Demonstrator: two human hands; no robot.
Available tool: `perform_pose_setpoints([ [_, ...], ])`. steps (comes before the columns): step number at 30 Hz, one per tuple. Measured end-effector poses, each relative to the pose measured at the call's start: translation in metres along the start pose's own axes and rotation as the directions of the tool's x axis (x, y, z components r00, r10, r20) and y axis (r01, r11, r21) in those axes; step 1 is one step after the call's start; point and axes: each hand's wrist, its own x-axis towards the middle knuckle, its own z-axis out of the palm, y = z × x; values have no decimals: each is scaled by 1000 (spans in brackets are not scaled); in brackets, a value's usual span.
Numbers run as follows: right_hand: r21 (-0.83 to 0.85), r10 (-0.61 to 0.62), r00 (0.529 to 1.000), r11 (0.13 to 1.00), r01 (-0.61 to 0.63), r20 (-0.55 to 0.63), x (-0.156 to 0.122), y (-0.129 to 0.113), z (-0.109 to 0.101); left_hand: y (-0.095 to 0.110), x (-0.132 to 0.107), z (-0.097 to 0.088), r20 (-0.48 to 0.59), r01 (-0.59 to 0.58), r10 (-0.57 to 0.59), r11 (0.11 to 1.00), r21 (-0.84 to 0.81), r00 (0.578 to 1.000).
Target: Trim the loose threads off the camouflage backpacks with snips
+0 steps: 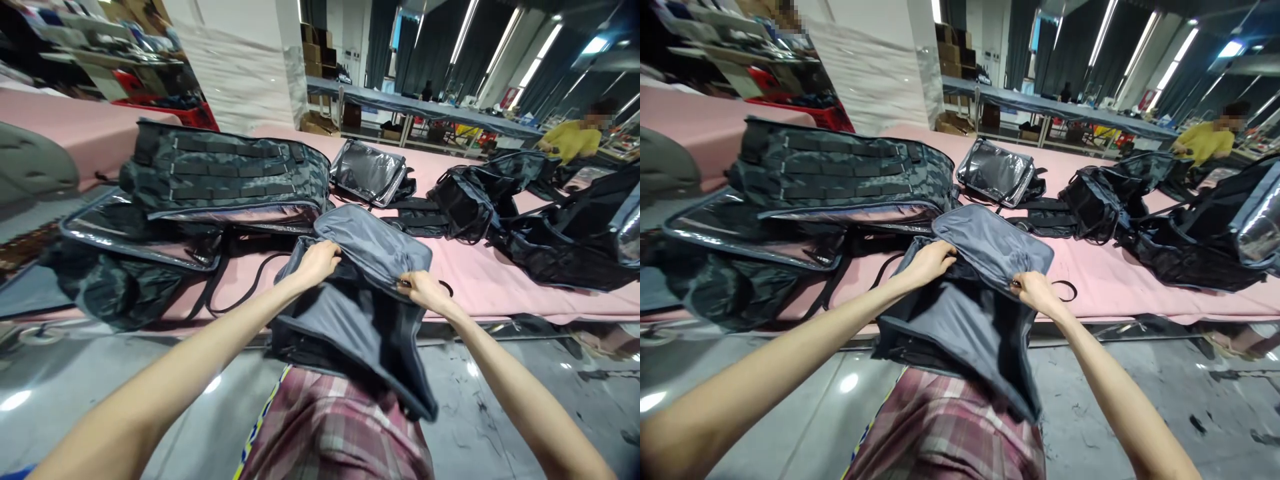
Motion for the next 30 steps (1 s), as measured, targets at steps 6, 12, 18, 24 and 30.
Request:
perform_pose_setpoints([
  [6, 561, 66, 989, 817, -131, 134, -3, 16, 13, 18, 2, 21, 204, 76, -51, 990, -115, 978],
  [12, 866, 219, 974, 476, -152, 51, -16, 34, 0, 26, -12, 37, 170, 162, -132, 972, -173, 976],
  [18, 908, 272, 962, 401, -124, 11, -33, 37, -10, 27, -15, 43, 133, 241, -209, 918, -314, 969],
  [24, 251, 44, 977, 968, 10, -209, -25, -1, 2, 33, -17, 54, 80, 279, -270, 869, -410, 960],
  [30, -562, -374, 919, 789, 247, -121, -7, -50, 15, 32, -35, 44, 12, 133, -144, 873, -469, 990],
])
